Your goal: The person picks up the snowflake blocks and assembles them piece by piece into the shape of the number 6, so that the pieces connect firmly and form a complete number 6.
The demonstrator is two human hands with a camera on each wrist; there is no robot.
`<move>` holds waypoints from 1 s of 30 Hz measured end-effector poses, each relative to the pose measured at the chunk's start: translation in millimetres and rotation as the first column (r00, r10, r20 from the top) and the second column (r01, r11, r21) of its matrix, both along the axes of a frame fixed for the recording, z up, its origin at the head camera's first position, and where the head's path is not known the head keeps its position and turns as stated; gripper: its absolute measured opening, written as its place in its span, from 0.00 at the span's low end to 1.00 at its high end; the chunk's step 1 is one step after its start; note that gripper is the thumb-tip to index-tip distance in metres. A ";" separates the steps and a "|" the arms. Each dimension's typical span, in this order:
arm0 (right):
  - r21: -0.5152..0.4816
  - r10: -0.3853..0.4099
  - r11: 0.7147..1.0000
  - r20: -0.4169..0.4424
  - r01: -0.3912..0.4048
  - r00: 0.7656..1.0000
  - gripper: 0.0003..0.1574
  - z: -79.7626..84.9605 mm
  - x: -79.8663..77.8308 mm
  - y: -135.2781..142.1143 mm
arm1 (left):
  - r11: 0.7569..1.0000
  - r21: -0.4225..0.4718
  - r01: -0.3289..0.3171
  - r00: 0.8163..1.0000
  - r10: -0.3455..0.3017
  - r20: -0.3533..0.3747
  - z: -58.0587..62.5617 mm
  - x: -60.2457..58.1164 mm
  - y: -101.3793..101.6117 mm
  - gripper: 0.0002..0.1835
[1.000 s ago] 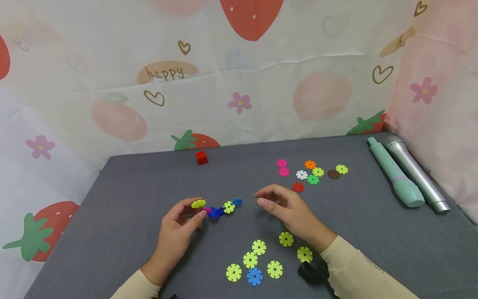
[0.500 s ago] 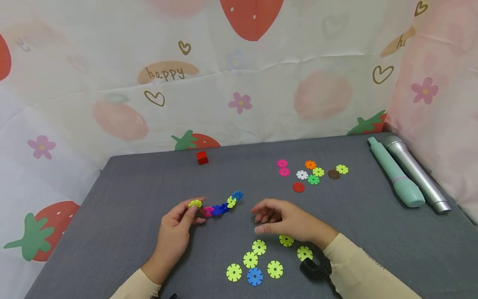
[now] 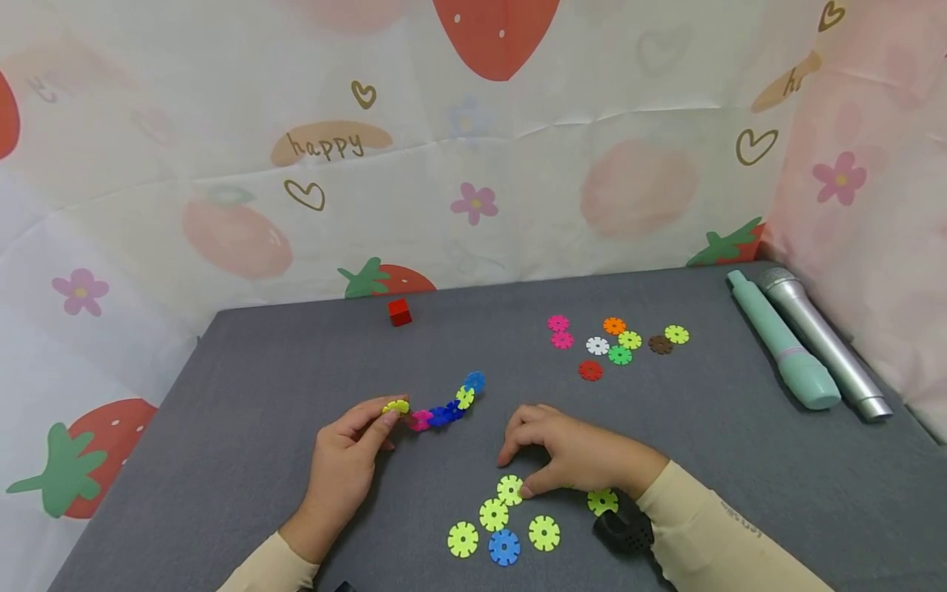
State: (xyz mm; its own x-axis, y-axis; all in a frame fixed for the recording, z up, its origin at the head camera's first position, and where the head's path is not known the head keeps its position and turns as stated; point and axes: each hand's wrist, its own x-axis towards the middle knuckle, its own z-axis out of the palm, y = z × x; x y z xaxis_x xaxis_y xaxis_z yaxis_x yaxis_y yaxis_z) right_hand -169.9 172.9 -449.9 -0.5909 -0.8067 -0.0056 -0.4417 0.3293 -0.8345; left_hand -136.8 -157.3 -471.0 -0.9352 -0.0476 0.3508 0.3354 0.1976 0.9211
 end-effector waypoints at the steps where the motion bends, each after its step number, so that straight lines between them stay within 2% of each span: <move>1: 0.002 0.004 1.000 -0.004 -0.004 1.000 0.15 0.1 0.4 -0.5 | 1.000 -0.012 -0.011 1.000 0.010 -0.016 -0.2 0.0 -0.4 0.07; 6: 0.006 0.013 1.000 -0.024 -0.013 1.000 0.12 0.7 1.6 -2.4 | 0.999 -0.035 -0.030 0.998 0.028 -0.059 -1.2 -0.8 -1.5 0.06; 10: 0.009 0.009 1.000 -0.034 -0.009 0.999 0.09 1.3 2.1 -3.2 | 1.000 -0.021 -0.007 0.998 0.006 -0.058 -0.2 -0.1 -0.4 0.07; 14: -0.029 -0.001 1.000 -0.031 0.000 1.000 0.09 0.6 1.8 -4.8 | 1.000 -0.007 0.019 0.999 -0.019 -0.035 1.0 1.2 0.8 0.10; 22: -0.163 -0.082 0.982 0.103 0.098 0.991 0.08 -1.5 3.7 -8.3 | 0.998 0.017 0.055 0.998 -0.055 0.028 0.4 2.2 1.4 0.07; 30: -0.244 -0.186 0.948 0.095 0.204 0.978 0.08 0.3 7.2 -13.7 | 0.996 0.008 0.088 0.995 -0.088 -0.053 3.1 5.8 2.7 0.03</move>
State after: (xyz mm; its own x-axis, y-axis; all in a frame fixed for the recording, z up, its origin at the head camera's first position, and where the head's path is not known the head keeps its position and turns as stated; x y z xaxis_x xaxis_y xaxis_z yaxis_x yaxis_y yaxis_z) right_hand -162.7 159.1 -449.5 -0.7420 -0.6567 0.1352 -0.3273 0.1787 -0.9279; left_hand -131.0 -154.6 -467.9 -0.9161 0.0301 0.3998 0.3994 0.1554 0.9035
